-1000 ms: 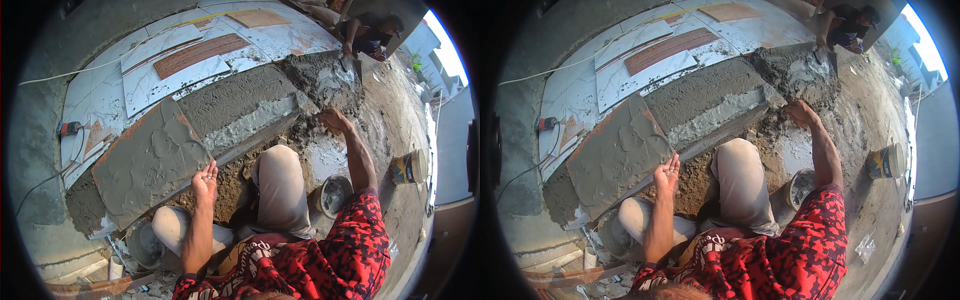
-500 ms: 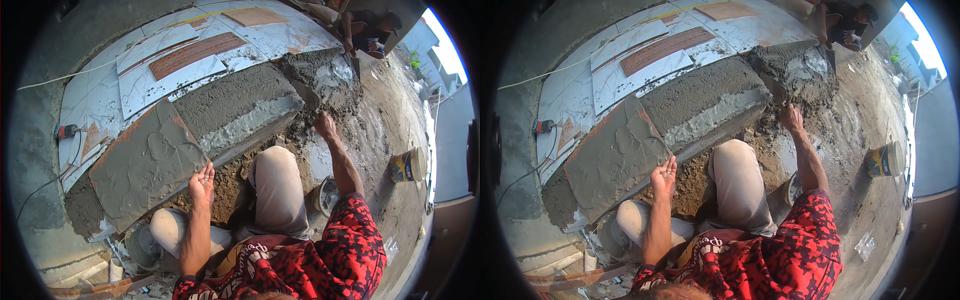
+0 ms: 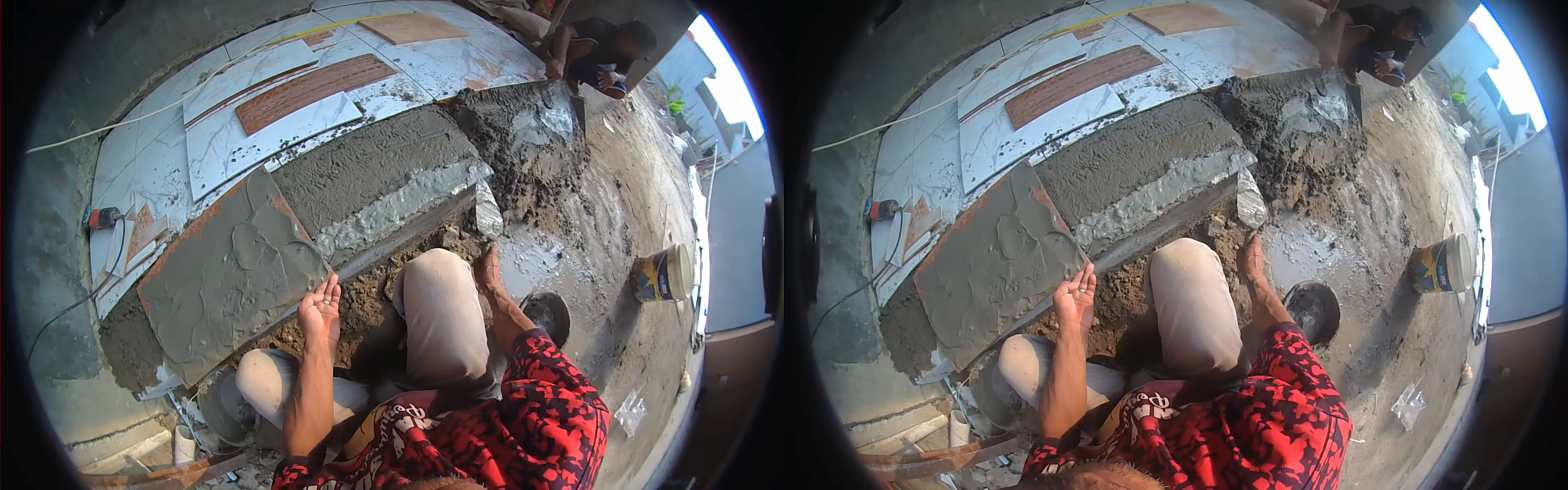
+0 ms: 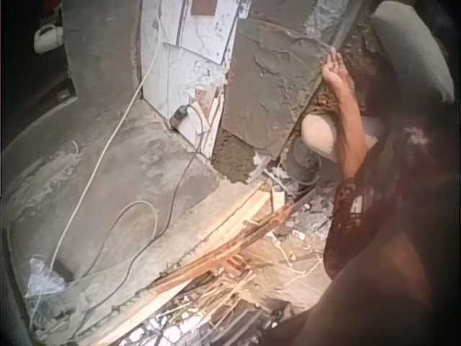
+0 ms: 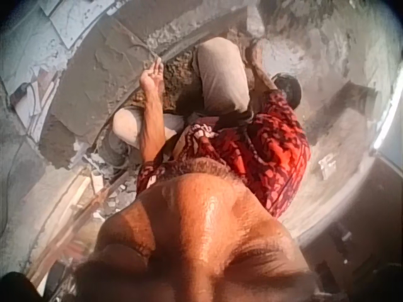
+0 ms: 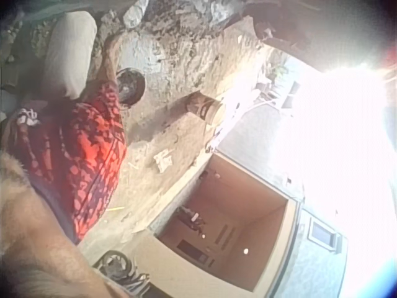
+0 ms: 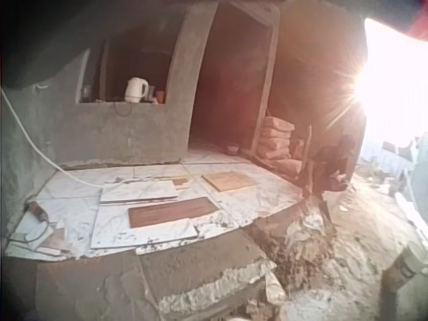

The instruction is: The person lays floor tiles by first spreading cement on the back of a tile and then positioning and tapping it into place on the floor.

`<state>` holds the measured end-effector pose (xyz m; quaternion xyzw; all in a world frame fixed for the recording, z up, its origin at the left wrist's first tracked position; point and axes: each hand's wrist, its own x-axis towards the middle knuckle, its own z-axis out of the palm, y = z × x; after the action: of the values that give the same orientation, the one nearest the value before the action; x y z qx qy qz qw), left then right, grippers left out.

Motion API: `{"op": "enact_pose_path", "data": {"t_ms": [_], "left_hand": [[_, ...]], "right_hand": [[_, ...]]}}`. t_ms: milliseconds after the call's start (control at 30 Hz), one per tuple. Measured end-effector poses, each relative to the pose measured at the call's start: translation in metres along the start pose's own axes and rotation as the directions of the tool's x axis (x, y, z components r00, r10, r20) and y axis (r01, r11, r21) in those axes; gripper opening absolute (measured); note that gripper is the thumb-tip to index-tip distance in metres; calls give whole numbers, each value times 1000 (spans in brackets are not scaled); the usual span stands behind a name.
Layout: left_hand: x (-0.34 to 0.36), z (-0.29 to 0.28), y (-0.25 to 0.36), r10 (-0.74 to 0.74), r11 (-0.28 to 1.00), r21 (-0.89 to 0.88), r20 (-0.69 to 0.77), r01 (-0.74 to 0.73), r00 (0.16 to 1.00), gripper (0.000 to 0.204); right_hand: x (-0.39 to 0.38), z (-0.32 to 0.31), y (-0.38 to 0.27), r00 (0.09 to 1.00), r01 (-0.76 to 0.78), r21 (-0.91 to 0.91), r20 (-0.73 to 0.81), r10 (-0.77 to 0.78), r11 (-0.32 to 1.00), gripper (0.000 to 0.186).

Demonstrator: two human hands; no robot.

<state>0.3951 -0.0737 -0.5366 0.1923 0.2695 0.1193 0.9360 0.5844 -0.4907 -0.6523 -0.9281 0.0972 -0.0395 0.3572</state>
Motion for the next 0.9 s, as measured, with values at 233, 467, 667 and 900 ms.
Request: {"op": "enact_pose_path", "data": {"t_ms": [233, 467, 667, 900], "left_hand": [[-15, 17, 4, 55, 997, 61, -70, -51, 996, 44], [-7, 7, 6, 31, 998, 46, -22, -30, 999, 50], [-4, 12, 1, -1, 1000, -1, 5, 1, 1000, 52], [-1, 10, -3, -22, 1000, -19, -9, 22, 1000, 51]], "right_hand": [[-62, -57, -57, 983, -119, 311, 171, 68, 943, 35], [21, -35, -129, 976, 148, 133, -179, -123, 980, 47], [92, 40, -91, 947, 278, -19, -161, -278, 960, 62], [4, 31, 1, 926, 366, -3, -100, -365, 931, 66]]}}
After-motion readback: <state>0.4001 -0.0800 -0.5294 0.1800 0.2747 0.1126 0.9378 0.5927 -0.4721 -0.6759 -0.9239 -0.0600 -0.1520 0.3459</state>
